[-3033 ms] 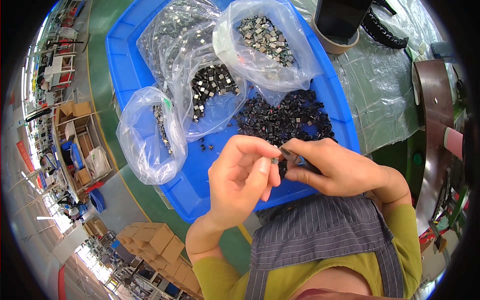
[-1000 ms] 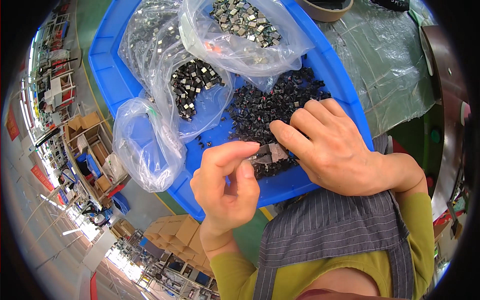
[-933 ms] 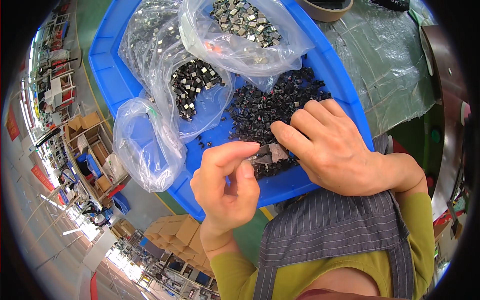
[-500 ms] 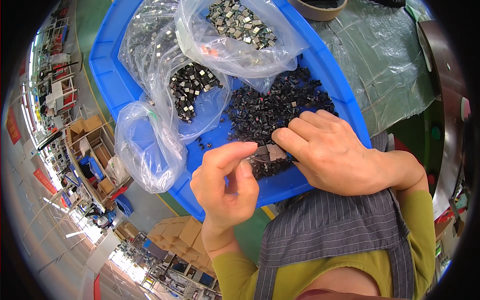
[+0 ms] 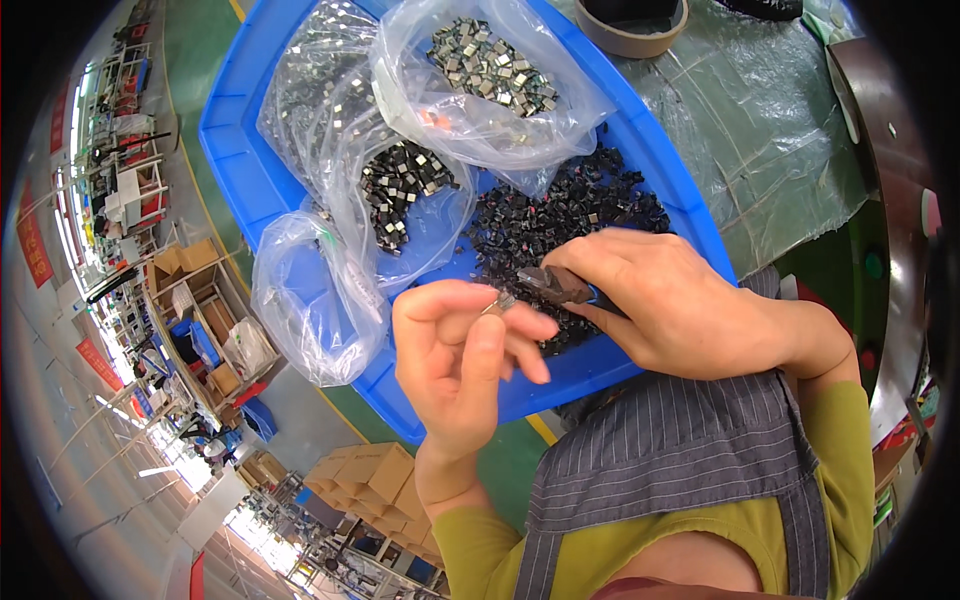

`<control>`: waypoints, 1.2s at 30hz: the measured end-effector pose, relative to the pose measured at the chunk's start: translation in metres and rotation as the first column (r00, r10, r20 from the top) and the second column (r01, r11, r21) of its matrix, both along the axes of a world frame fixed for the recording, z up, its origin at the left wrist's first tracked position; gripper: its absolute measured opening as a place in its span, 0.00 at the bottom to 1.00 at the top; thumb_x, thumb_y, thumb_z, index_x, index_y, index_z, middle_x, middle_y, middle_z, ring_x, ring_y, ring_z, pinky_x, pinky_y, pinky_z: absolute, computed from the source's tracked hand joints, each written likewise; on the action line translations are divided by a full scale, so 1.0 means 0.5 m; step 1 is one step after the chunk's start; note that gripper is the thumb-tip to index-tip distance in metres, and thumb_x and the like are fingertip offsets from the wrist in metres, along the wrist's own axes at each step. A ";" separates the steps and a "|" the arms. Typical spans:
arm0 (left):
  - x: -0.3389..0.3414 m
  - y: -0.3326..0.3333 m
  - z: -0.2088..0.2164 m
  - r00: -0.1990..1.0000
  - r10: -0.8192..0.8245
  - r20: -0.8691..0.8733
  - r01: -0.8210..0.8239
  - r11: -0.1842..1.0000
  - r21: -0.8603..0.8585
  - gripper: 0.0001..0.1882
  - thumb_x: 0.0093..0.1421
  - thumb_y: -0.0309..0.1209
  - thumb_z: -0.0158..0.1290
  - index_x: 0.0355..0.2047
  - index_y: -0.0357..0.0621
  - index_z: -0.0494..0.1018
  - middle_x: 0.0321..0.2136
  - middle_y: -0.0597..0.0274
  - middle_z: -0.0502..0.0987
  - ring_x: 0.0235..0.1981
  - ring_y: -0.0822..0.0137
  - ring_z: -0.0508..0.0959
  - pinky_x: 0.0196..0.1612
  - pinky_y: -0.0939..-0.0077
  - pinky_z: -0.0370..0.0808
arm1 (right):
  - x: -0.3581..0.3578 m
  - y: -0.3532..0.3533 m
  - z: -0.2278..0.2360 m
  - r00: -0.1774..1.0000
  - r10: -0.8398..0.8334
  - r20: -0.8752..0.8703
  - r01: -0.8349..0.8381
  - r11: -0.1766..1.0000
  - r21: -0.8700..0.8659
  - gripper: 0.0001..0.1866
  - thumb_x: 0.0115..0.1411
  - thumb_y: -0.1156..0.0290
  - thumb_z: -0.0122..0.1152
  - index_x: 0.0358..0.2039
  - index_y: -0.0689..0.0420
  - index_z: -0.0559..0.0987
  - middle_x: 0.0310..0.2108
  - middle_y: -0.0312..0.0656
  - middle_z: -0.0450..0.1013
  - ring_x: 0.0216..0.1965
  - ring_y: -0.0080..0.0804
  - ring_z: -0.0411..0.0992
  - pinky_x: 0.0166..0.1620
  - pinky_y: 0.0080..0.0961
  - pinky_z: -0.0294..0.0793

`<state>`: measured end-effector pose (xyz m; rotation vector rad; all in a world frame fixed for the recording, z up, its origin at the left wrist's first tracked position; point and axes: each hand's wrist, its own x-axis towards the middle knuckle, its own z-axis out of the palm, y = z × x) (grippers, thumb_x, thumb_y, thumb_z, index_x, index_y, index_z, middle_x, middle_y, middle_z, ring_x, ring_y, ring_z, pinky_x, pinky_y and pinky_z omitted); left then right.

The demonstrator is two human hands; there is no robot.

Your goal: Trimming or clipping small black electronic components using pliers.

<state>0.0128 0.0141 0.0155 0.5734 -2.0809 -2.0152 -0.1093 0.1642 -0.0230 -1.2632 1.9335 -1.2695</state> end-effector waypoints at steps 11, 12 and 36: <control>0.001 -0.003 -0.006 0.993 -0.105 -0.046 0.114 0.925 0.362 0.08 0.65 0.24 0.45 0.42 0.41 0.59 0.25 0.49 0.76 0.14 0.75 0.69 0.17 0.86 0.64 | -0.012 0.007 0.021 0.799 0.275 0.534 -0.278 0.958 -0.078 0.10 0.62 0.68 0.52 0.37 0.62 0.70 0.25 0.55 0.73 0.30 0.56 0.71 0.32 0.43 0.68; 0.001 -0.003 -0.004 0.993 -0.104 -0.048 0.114 0.925 0.363 0.08 0.65 0.24 0.45 0.42 0.41 0.59 0.25 0.49 0.76 0.14 0.75 0.69 0.17 0.86 0.64 | -0.013 0.009 0.023 0.800 0.275 0.533 -0.279 0.957 -0.076 0.10 0.62 0.68 0.52 0.37 0.62 0.70 0.25 0.55 0.73 0.30 0.56 0.71 0.32 0.43 0.68; -0.004 -0.001 -0.007 1.000 0.015 0.010 -0.014 0.994 -0.111 0.10 0.62 0.22 0.50 0.43 0.37 0.64 0.26 0.56 0.77 0.17 0.77 0.71 0.21 0.86 0.67 | -0.022 0.010 0.033 0.849 0.265 0.458 -0.317 0.948 0.038 0.12 0.62 0.68 0.52 0.39 0.64 0.69 0.29 0.57 0.74 0.35 0.57 0.72 0.36 0.45 0.68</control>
